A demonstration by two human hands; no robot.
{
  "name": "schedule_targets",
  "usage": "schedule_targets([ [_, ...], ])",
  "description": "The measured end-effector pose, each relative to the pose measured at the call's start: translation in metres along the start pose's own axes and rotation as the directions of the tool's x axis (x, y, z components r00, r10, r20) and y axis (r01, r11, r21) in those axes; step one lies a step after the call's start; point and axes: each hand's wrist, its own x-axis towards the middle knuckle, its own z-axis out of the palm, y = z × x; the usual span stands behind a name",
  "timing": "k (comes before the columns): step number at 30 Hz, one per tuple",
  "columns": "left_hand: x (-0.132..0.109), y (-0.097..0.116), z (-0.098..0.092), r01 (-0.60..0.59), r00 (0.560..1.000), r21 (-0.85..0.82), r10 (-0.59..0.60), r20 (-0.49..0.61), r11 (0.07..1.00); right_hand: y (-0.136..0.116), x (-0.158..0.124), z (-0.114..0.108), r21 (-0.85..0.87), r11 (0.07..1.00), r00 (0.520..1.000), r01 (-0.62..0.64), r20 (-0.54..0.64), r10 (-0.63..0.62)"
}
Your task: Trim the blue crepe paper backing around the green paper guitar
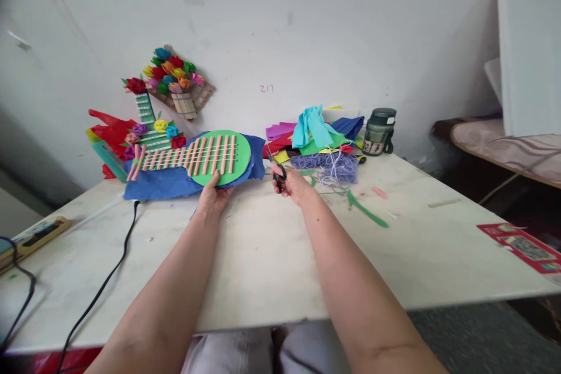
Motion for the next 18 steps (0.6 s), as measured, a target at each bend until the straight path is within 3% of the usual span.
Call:
schedule_targets([
  [4, 0.0, 0.001, 0.0, 0.009, 1.0, -0.011, -0.009, 0.002, 1.0, -0.006, -0.01, -0.006, 0.002, 0.991, 0.971, -0.13, 0.202, 0.127],
  [11, -0.001, 0.001, 0.001, 0.0, 1.0, -0.021, 0.0, 0.017, 1.0, -0.006, -0.012, -0.01, -0.011, 0.975, 0.927, -0.222, 0.307, 0.215],
  [18, -0.002, -0.001, 0.002, 0.048, 0.998, -0.005, -0.047, 0.044, 0.999, 0.014, 0.002, -0.006, 0.126, 0.987, 0.926, -0.104, 0.375, 0.049],
])
